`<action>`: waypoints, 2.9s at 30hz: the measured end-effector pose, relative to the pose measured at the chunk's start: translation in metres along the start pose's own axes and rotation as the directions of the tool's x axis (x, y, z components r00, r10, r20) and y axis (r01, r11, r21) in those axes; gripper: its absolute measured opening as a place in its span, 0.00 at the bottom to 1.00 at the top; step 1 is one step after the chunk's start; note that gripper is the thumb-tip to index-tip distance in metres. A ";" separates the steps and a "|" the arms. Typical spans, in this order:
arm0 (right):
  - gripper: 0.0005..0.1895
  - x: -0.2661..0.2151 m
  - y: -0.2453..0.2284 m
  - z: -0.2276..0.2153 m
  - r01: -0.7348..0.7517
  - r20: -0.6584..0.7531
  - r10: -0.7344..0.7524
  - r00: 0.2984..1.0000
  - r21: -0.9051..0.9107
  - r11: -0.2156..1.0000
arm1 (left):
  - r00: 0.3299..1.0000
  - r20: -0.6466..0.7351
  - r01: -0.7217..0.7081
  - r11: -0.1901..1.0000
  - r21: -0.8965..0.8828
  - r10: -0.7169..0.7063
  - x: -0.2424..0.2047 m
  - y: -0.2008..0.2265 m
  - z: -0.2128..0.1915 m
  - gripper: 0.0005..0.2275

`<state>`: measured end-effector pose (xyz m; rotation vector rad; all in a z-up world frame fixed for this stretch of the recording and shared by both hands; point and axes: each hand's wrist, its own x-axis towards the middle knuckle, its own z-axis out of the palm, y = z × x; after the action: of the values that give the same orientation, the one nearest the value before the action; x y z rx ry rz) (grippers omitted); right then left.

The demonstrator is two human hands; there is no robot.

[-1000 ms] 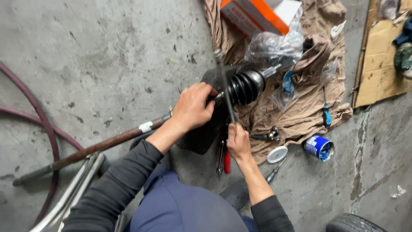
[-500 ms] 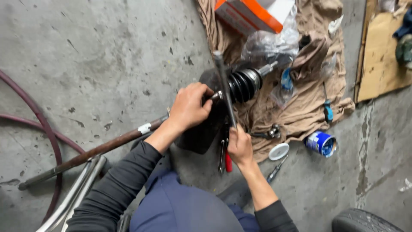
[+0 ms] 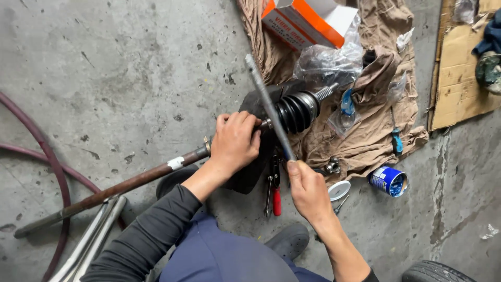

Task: Replacing a CV joint boot on an axle assembly and securing it with clamps using various tools.

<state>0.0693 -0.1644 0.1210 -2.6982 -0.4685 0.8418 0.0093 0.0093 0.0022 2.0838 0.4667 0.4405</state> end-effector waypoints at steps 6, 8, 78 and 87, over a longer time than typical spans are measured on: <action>0.24 0.011 0.025 0.018 0.006 -0.003 -0.007 1.000 -0.086 0.996 | 0.999 -0.048 -0.014 1.000 0.013 0.014 -0.003 0.004 -0.002 0.08; 0.23 0.006 0.004 0.003 -0.013 -0.010 0.013 1.000 -0.065 0.998 | 0.998 -0.058 -0.033 0.999 0.025 0.034 -0.003 0.003 0.002 0.08; 0.24 0.092 0.271 0.024 0.011 -0.222 0.530 0.818 0.929 0.371 | 0.993 0.059 -0.117 0.954 0.274 0.105 0.016 0.027 0.023 0.09; 0.21 0.176 0.357 0.038 -0.230 -0.527 0.488 0.696 0.480 0.846 | 0.977 0.065 -0.213 0.898 0.384 0.204 0.010 0.030 0.030 0.11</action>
<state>0.2633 -0.4158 -0.1220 -2.5038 0.3778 0.0214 0.0372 -0.0226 0.0141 2.5387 0.3363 0.4769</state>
